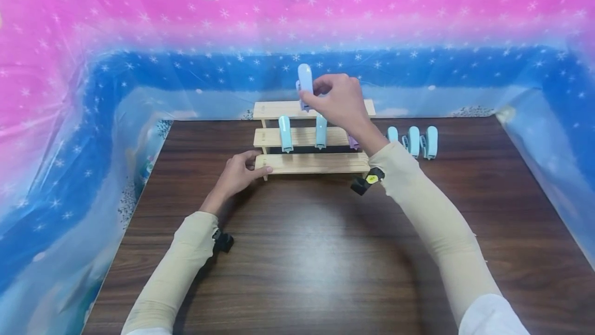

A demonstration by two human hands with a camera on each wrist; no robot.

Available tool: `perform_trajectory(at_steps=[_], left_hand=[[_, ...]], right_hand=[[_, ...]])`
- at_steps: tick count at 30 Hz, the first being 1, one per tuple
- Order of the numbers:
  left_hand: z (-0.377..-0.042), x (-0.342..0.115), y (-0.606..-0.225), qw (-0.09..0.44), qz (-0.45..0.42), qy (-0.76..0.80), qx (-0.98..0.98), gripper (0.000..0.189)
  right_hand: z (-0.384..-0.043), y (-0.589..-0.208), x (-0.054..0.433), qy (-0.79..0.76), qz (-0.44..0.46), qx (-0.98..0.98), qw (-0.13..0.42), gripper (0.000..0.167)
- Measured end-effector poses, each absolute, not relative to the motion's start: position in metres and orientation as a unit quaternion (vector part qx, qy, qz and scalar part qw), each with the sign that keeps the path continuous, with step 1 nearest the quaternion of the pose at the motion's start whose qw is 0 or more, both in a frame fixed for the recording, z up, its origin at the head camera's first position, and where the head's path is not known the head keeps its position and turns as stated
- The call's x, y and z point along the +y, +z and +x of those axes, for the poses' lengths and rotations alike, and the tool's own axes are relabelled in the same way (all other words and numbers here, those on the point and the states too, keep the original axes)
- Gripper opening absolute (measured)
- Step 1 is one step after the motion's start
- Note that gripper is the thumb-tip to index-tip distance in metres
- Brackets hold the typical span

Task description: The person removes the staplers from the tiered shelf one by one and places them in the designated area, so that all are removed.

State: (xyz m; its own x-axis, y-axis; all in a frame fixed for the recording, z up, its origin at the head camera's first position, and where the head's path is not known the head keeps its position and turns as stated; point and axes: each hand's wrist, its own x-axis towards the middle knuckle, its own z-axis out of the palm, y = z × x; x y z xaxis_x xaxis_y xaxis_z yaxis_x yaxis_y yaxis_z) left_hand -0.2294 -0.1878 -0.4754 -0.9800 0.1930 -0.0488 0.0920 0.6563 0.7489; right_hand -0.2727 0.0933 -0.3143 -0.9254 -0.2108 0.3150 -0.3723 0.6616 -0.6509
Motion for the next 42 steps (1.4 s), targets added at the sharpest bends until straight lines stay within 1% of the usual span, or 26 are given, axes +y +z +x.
perform_trajectory(at_steps=[12, 30, 38, 42], left_hand=[[-0.231, -0.191, -0.473, 0.068, 0.07, 0.415, 0.905, 0.072], [-0.229, -0.191, -0.473, 0.07, 0.067, 0.406, 0.909, 0.072], [-0.23, -0.188, -0.474, 0.07, 0.071, 0.407, 0.908, 0.072], [-0.23, -0.187, -0.474, 0.07, 0.072, 0.407, 0.908, 0.072]], right_hand=[[-0.266, -0.317, 0.142, 0.396, 0.131, -0.896, 0.154, 0.039], [-0.256, -0.318, 0.218, 0.394, 0.044, -0.905, 0.157, 0.054], [-0.254, -0.33, 0.254, 0.398, -0.001, -0.907, 0.138, 0.058], [-0.254, -0.34, 0.273, 0.397, -0.017, -0.906, 0.149, 0.057]])
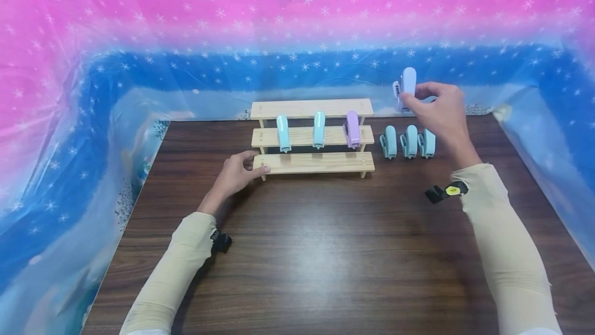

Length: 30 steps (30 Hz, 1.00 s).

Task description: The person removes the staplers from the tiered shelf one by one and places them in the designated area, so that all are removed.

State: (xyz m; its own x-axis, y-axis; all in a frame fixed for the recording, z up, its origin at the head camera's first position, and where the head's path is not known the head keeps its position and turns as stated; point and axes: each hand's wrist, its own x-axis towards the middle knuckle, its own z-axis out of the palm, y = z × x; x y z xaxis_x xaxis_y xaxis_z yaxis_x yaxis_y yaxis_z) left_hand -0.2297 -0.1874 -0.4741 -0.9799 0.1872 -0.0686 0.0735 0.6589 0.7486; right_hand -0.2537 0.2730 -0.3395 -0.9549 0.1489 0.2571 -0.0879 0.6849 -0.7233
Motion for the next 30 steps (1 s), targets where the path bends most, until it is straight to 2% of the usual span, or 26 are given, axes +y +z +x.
perform_trajectory(at_steps=[7, 20, 30], left_hand=[[-0.229, -0.187, -0.474, 0.066, 0.072, 0.41, 0.907, 0.07], [-0.23, -0.187, -0.474, 0.061, 0.074, 0.41, 0.907, 0.068], [-0.231, -0.187, -0.473, 0.068, 0.071, 0.407, 0.908, 0.071]], right_hand=[[-0.251, -0.357, 0.306, 0.385, -0.026, -0.908, 0.166, 0.053], [-0.25, -0.385, 0.37, 0.369, -0.08, -0.917, 0.128, 0.064], [-0.247, -0.424, 0.399, 0.351, -0.091, -0.922, 0.136, 0.065]])
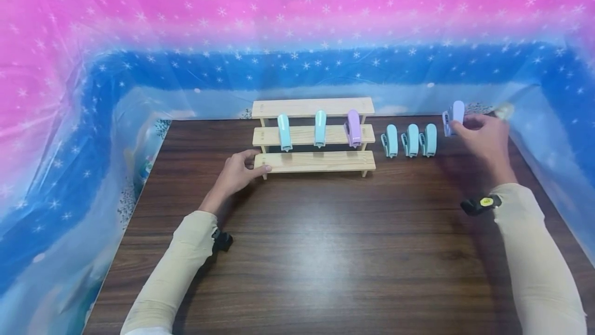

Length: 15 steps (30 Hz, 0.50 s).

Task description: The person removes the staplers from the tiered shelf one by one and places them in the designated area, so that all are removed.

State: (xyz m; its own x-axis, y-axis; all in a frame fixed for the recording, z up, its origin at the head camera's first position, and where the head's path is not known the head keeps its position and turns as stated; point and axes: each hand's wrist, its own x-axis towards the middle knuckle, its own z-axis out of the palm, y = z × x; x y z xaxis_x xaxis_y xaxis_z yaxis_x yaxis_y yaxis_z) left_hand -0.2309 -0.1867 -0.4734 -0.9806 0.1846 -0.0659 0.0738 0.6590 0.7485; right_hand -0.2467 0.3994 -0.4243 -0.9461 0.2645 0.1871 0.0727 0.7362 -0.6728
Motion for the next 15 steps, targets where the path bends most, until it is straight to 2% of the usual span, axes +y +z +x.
perform_trajectory(at_steps=[11, 15], left_hand=[[-0.23, -0.186, -0.476, 0.064, 0.072, 0.405, 0.909, 0.067], [-0.23, -0.186, -0.474, 0.067, 0.07, 0.406, 0.909, 0.068]], right_hand=[[-0.248, -0.456, 0.412, 0.339, -0.115, -0.929, 0.09, 0.079], [-0.248, -0.463, 0.414, 0.34, -0.111, -0.93, 0.083, 0.077]])
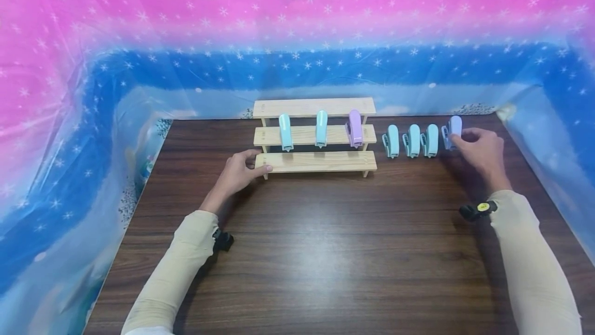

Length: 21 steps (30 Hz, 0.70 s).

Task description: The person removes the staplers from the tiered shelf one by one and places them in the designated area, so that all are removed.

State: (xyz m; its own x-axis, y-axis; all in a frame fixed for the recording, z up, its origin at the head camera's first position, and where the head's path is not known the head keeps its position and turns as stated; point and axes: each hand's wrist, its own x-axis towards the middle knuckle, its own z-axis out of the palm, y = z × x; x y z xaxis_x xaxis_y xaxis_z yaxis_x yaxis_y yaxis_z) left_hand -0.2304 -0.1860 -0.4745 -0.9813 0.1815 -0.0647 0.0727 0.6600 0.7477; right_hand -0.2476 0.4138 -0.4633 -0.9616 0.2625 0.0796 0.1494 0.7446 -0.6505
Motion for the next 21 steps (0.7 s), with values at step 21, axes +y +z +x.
perform_trajectory(at_steps=[21], left_hand=[[-0.231, -0.186, -0.475, 0.07, 0.068, 0.411, 0.906, 0.068]], right_hand=[[-0.248, -0.488, 0.421, 0.314, -0.115, -0.941, 0.046, 0.079]])
